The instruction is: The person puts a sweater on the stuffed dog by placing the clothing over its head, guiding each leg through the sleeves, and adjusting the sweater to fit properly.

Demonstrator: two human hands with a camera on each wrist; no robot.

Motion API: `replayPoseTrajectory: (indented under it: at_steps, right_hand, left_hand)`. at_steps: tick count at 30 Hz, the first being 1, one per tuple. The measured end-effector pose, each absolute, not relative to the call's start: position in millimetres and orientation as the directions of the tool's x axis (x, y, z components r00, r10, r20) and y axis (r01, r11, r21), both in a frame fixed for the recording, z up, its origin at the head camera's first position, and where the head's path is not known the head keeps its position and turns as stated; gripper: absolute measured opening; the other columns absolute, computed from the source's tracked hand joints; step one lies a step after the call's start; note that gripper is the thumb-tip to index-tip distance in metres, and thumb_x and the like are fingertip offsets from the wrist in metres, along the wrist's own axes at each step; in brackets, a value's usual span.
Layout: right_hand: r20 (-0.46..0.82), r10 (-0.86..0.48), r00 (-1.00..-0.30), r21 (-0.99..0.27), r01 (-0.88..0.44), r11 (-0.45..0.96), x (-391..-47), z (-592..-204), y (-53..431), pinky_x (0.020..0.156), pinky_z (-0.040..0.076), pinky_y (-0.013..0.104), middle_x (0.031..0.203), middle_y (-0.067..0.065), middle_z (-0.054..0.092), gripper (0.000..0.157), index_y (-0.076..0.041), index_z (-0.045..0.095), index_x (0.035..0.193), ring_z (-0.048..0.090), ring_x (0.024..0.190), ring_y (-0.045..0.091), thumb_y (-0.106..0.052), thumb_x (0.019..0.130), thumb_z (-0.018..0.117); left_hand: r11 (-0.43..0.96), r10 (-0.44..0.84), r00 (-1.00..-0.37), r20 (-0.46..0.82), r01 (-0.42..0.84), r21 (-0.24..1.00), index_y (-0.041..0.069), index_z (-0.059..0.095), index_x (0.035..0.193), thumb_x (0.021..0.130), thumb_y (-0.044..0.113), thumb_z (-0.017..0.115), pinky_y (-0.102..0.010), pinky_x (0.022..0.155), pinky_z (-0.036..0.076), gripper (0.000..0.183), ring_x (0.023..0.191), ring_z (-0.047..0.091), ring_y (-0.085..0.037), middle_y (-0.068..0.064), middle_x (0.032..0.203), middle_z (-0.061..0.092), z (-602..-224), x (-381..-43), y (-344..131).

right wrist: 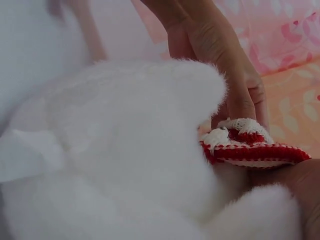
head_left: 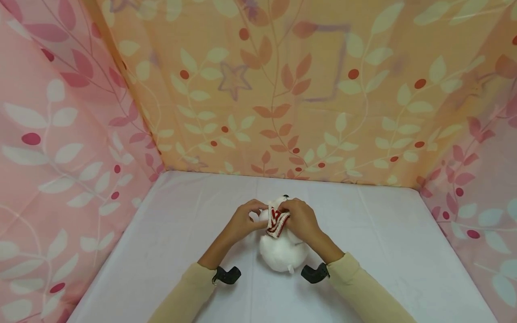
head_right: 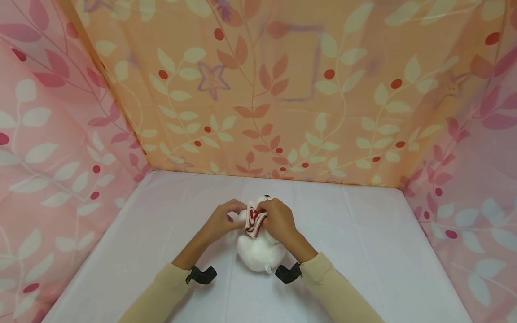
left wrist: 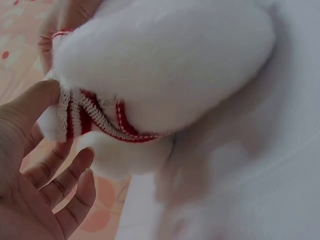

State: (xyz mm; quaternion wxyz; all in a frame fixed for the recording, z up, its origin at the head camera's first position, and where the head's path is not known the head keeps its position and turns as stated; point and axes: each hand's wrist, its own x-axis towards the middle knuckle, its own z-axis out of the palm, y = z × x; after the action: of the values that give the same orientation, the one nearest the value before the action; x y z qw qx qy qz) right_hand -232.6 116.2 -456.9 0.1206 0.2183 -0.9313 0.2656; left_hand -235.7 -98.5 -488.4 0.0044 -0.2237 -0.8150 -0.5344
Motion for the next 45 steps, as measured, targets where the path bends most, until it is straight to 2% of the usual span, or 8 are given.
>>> replayPoseTrajectory:
  at_steps: [6,12,15,28,32,35,40,45]
  right_hand:
    - [0.405,-0.324,-0.855,-0.390,-0.482,0.785,-227.8,-456.7,115.9,0.070,0.056,0.040,0.087,-0.001,0.072,0.027,-0.015,0.078,0.095,0.063,0.084,0.019,0.003,0.076,0.081]
    - [0.605,-0.507,-0.614,-0.140,-0.709,0.691,-221.3,-457.0,122.9,0.078,0.054,0.037,0.091,0.000,0.071,0.041,-0.016,0.082,0.097,0.063,0.090,0.019,0.012,0.066,0.078]
    - [0.614,-0.552,-0.564,-0.051,-0.727,0.685,-220.0,-457.5,126.0,0.079,0.052,0.036,0.085,-0.002,0.070,0.038,-0.018,0.082,0.090,0.061,0.088,0.018,0.011,0.064,0.078]
    - [0.555,-0.621,-0.553,0.134,-0.678,0.723,-213.5,-453.5,130.9,0.082,0.053,0.043,0.077,0.001,0.067,0.020,-0.021,0.081,0.081,0.061,0.083,0.024,-0.002,0.076,0.085]
    - [0.537,-0.608,-0.584,0.103,-0.670,0.735,-212.6,-454.8,132.6,0.082,0.054,0.042,0.081,0.001,0.069,0.023,-0.021,0.082,0.084,0.062,0.085,0.023,-0.001,0.075,0.085]
    - [0.520,-0.577,-0.629,-0.006,-0.678,0.735,-210.5,-454.9,134.8,0.080,0.054,0.040,0.088,-0.001,0.070,0.029,-0.020,0.081,0.093,0.063,0.088,0.021,0.000,0.072,0.084]
    - [0.488,-0.509,-0.709,-0.195,-0.657,0.728,-201.8,-453.7,142.2,0.083,0.055,0.040,0.108,0.000,0.071,0.045,-0.014,0.075,0.117,0.064,0.101,0.021,-0.014,0.074,0.089]
    - [0.507,-0.425,-0.750,-0.296,-0.615,0.731,-190.8,-455.4,150.3,0.079,0.057,0.040,0.118,0.002,0.066,0.062,-0.012,0.068,0.129,0.061,0.106,0.021,-0.038,0.077,0.089]
  left_hand:
    - [0.412,0.331,-0.912,0.243,0.372,0.832,0.015,0.073,0.118,0.085,0.012,0.081,-0.026,0.066,0.050,0.034,0.094,0.060,-0.016,0.003,0.111,0.067,-490.7,-234.0,-96.5]
    - [0.484,0.291,-0.901,0.321,0.428,0.763,0.014,0.072,0.115,0.084,0.016,0.084,-0.026,0.064,0.049,0.033,0.088,0.064,-0.017,0.004,0.108,0.068,-490.4,-229.8,-100.2]
    - [0.497,0.265,-0.903,0.338,0.429,0.755,0.016,0.073,0.109,0.082,0.016,0.085,-0.026,0.062,0.049,0.030,0.088,0.064,-0.017,0.007,0.105,0.067,-489.8,-228.2,-102.8]
    - [0.457,0.212,-0.938,0.276,0.345,0.820,0.022,0.073,0.099,0.082,0.026,0.087,-0.028,0.066,0.054,0.023,0.090,0.060,-0.012,0.011,0.094,0.069,-496.5,-221.8,-114.2]
    - [0.439,0.201,-0.944,0.262,0.326,0.837,0.021,0.072,0.102,0.082,0.029,0.087,-0.030,0.070,0.054,0.026,0.090,0.062,-0.012,0.008,0.098,0.070,-497.2,-220.0,-113.3]
    - [0.458,0.216,-0.935,0.281,0.351,0.817,0.023,0.069,0.111,0.084,0.035,0.085,-0.031,0.072,0.054,0.033,0.093,0.063,-0.012,0.009,0.105,0.069,-493.7,-215.4,-108.6]
    - [0.526,0.314,-0.845,0.432,0.534,0.662,0.022,0.064,0.126,0.086,0.032,0.082,-0.036,0.089,0.054,0.044,0.111,0.060,-0.012,0.007,0.120,0.064,-484.4,-208.5,-98.0]
    - [0.546,0.449,-0.700,0.555,0.707,0.450,0.017,0.072,0.119,0.084,0.035,0.085,-0.046,0.101,0.047,0.041,0.121,0.055,-0.017,0.002,0.125,0.061,-471.0,-206.2,-86.1]
